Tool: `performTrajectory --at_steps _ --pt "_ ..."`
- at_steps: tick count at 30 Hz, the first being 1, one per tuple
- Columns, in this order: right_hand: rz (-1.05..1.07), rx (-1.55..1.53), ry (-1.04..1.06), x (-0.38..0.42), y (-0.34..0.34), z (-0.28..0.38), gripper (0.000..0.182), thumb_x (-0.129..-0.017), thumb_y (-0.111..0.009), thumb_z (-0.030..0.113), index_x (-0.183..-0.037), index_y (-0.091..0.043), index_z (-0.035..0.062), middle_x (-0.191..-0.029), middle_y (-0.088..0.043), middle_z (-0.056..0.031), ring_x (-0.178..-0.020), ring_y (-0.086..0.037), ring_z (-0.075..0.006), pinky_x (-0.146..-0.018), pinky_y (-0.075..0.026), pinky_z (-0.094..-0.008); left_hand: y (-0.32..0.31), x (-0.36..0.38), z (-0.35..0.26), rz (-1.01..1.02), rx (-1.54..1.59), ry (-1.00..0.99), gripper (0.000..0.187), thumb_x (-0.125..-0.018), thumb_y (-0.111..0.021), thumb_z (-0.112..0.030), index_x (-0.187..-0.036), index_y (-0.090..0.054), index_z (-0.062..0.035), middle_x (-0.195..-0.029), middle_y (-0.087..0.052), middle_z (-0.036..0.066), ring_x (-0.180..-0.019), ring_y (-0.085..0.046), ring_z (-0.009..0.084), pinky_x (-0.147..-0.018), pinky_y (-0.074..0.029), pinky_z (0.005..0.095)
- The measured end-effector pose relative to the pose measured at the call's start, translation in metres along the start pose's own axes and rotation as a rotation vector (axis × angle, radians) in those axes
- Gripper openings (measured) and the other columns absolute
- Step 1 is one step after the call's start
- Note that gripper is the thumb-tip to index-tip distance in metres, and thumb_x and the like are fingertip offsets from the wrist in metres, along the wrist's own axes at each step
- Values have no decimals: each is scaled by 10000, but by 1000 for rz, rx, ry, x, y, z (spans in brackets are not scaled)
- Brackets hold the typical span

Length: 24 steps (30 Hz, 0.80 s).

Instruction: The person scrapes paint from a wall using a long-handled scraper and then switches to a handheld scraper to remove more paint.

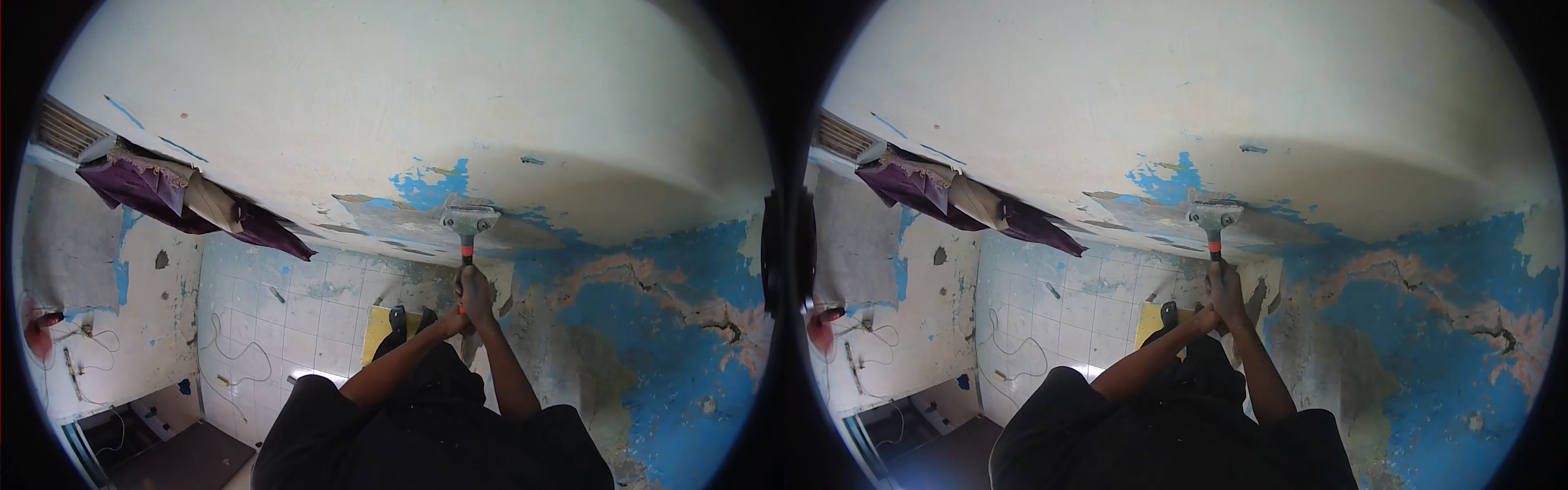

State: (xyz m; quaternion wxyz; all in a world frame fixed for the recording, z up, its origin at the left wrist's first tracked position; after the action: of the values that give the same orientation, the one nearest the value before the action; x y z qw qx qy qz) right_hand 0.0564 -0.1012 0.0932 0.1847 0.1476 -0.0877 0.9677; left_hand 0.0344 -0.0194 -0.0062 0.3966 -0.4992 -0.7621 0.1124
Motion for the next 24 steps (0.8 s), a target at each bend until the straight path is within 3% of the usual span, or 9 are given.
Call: performTrajectory --at_steps 3,6,9,10,13,16,19,22,24 --pt "-60 164 -60 -1 10 10 438 -976 -406 399 -811 -502 5 -615 -458 -11 -551 -437 -125 -517 -362 -294 -17 -12 2 41 83 -58 332 -877 -563 -256 -1110 -530 -22 -829 -593 82 -650 -591 174 -508 -458 297" --pt "-42 395 90 -2 -9 49 457 -977 -398 406 -841 -524 -12 -619 -469 -38 -586 -425 -124 -551 -372 -301 -27 -18 -9 84 127 -123 322 -881 -562 -255 -1103 -532 -24 -829 -591 80 -653 -589 174 -514 -457 298" --pt "-78 495 144 -4 -27 69 458 -976 -402 400 -911 -551 -28 -650 -518 -78 -633 -439 -119 -590 -387 -297 -29 -22 -15 118 137 -161 311 -885 -560 -254 -1095 -535 -27 -829 -589 79 -656 -586 175 -520 -457 300" --pt "-91 438 125 -4 -24 64 462 -972 -415 388 -970 -567 -48 -683 -563 -132 -644 -475 -149 -619 -413 -319 -30 -23 -13 125 141 -167 308 -886 -559 -254 -1093 -536 -27 -829 -588 78 -657 -585 175 -522 -456 300" --pt "-157 416 57 13 0 52 420 -976 -427 382 -760 -487 27 -579 -383 14 -534 -365 -94 -512 -317 -270 -48 -24 10 108 216 -169 297 -891 -557 -253 -1086 -538 -30 -830 -586 77 -660 -582 175 -528 -456 302" --pt "-185 509 66 12 3 55 411 -973 -444 363 -794 -523 1 -584 -407 8 -554 -365 -79 -516 -319 -262 -54 -22 13 113 250 -192 287 -895 -556 -252 -1078 -541 -32 -830 -585 75 -663 -579 176 -535 -455 303" --pt "-107 610 260 0 -22 72 473 -962 -444 393 -1030 -590 -53 -646 -572 -153 -601 -571 -244 -605 -438 -330 -49 -24 5 169 229 -215 277 -899 -554 -251 -1071 -544 -34 -830 -583 74 -666 -576 176 -541 -455 305" --pt "-163 613 295 5 -19 76 469 -958 -453 392 -1020 -589 -52 -626 -562 -176 -557 -483 -350 -580 -427 -342 -58 -29 9 185 260 -241 267 -903 -552 -250 -1063 -546 -36 -831 -581 72 -668 -573 176 -547 -454 306" --pt "-175 597 142 19 -1 76 460 -956 -461 389 -999 -589 -51 -633 -562 -191 -555 -446 -361 -580 -421 -352 -74 -30 17 163 313 -257 261 -906 -551 -249 -1059 -548 -38 -831 -580 71 -670 -571 177 -551 -454 307"
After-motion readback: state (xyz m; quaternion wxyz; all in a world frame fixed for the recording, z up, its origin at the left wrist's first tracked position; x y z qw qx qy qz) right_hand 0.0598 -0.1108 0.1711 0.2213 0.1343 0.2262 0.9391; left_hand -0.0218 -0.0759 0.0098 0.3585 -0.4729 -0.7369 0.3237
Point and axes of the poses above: each hand's wrist, its own x-axis away from the middle knuckle, its own y-axis out of the back of the hand, z = x × y, the point moved 2 cm from there along -x, towards the middle knuckle
